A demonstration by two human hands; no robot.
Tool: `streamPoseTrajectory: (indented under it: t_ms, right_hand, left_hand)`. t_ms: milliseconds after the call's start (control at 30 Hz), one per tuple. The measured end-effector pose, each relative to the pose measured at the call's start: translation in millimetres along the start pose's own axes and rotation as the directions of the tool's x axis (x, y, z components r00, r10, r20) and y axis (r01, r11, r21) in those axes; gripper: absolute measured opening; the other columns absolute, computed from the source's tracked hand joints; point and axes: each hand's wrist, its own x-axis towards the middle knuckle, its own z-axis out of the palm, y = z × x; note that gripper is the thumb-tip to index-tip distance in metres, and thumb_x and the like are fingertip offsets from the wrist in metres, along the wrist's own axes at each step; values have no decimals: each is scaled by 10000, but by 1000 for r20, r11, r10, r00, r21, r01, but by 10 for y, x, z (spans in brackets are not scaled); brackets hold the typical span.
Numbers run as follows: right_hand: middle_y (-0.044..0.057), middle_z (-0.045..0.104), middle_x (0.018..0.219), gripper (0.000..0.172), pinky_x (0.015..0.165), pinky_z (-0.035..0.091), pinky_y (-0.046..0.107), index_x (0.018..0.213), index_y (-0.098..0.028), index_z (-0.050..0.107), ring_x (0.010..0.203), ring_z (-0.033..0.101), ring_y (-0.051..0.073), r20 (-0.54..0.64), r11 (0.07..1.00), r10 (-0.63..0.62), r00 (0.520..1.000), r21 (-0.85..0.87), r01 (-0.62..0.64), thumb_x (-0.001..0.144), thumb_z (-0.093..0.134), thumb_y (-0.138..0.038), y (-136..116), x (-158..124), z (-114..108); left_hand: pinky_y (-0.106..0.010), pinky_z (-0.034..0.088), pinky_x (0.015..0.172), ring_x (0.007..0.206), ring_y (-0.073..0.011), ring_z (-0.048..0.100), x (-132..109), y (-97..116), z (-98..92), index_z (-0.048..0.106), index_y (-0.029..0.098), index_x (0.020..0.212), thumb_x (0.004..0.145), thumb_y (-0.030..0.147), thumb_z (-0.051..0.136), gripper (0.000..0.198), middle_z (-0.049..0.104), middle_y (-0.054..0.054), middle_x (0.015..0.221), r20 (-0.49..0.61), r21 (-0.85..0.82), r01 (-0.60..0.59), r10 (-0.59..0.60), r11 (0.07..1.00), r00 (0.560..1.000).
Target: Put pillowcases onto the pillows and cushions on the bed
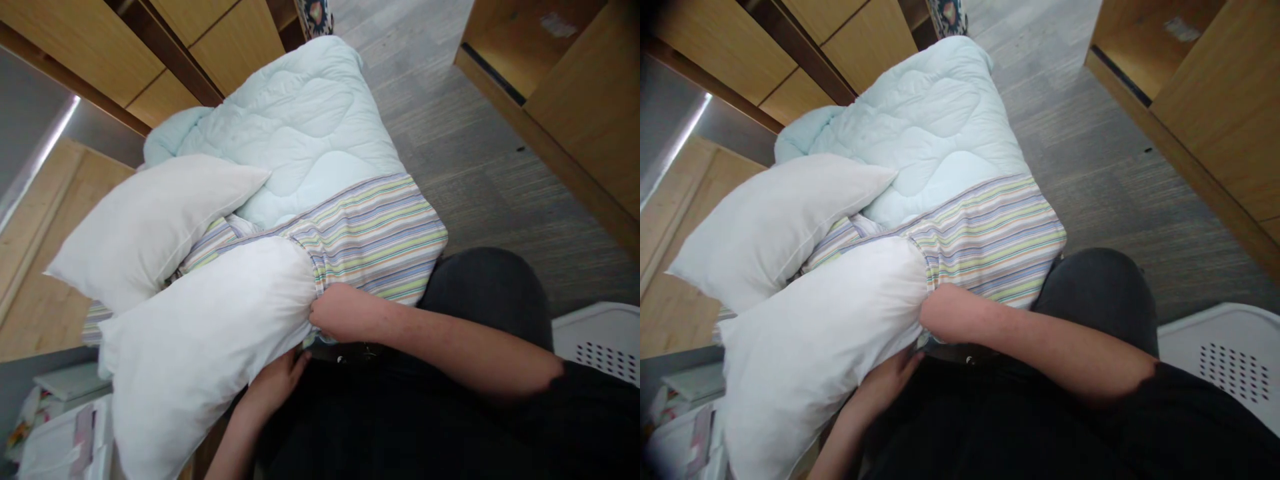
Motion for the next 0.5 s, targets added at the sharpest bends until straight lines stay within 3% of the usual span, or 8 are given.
streamPoseTrajectory:
  t_ms: [33,100,200,267,333,400,433,500]
  right_hand:
    - [117,789,884,131,720,494,326,922,-158,794,825,759,266,14,1000,1,1000,-10,-1,944,670,-192,26,-12,-26]
    - [118,789,884,144,719,489,320,930,-164,803,809,754,260,27,1000,-26,999,-10,26,952,671,-218,11,-5,-35]
    - [97,778,889,164,696,476,305,984,-174,795,802,741,242,3,994,-108,994,27,108,974,649,-250,-165,62,61]
    - [90,773,925,181,676,467,306,1049,-165,775,798,731,233,-24,988,-155,988,19,155,986,610,-208,-301,103,153]
    - [95,766,956,185,663,459,314,1065,-150,752,796,722,229,-44,983,-181,982,-12,181,986,585,-162,-369,120,213]
    - [93,756,955,155,652,444,320,1037,-148,734,800,712,232,-61,981,-191,980,-34,189,987,588,-164,-354,114,227]
    - [85,750,944,136,643,431,321,1012,-152,727,799,705,231,-66,981,-194,979,-37,192,985,594,-166,-329,107,224]
    - [63,738,924,112,622,399,328,976,-162,717,791,687,224,-71,979,-205,976,-37,203,979,605,-161,-285,100,225]
  left_hand:
    - [-556,343,1319,1525,-363,502,-163,18,-43,652,334,1518,1002,438,685,527,571,-91,1626,14,48,-75,75,996,997]
    - [-465,479,1229,1413,-306,621,-486,136,-247,723,393,1418,1018,388,653,406,660,-39,1535,34,106,-272,269,957,962]
    - [-357,593,1024,1160,-226,742,-632,428,-783,759,397,1315,1059,359,602,303,790,-15,1267,-150,194,-461,490,866,859]
    - [-438,511,1171,1319,-281,672,-353,574,-1111,705,345,1428,1013,442,684,426,733,-60,1406,-250,407,-407,528,818,812]
    - [-567,354,1296,1505,-379,517,147,622,-1261,683,265,1472,921,528,779,619,619,-121,1573,-169,594,-322,505,737,846]
    - [-610,301,1311,1533,-435,470,674,603,-1196,683,199,1469,810,495,866,745,567,-186,1613,-51,669,-302,447,679,893]
    - [-572,311,1314,1520,-428,486,887,588,-1102,705,185,1432,783,441,877,719,585,-190,1592,46,658,-373,459,654,887]
    - [-491,387,1282,1443,-382,565,1148,582,-869,752,182,1326,790,373,862,579,659,-158,1501,64,555,-439,490,706,869]
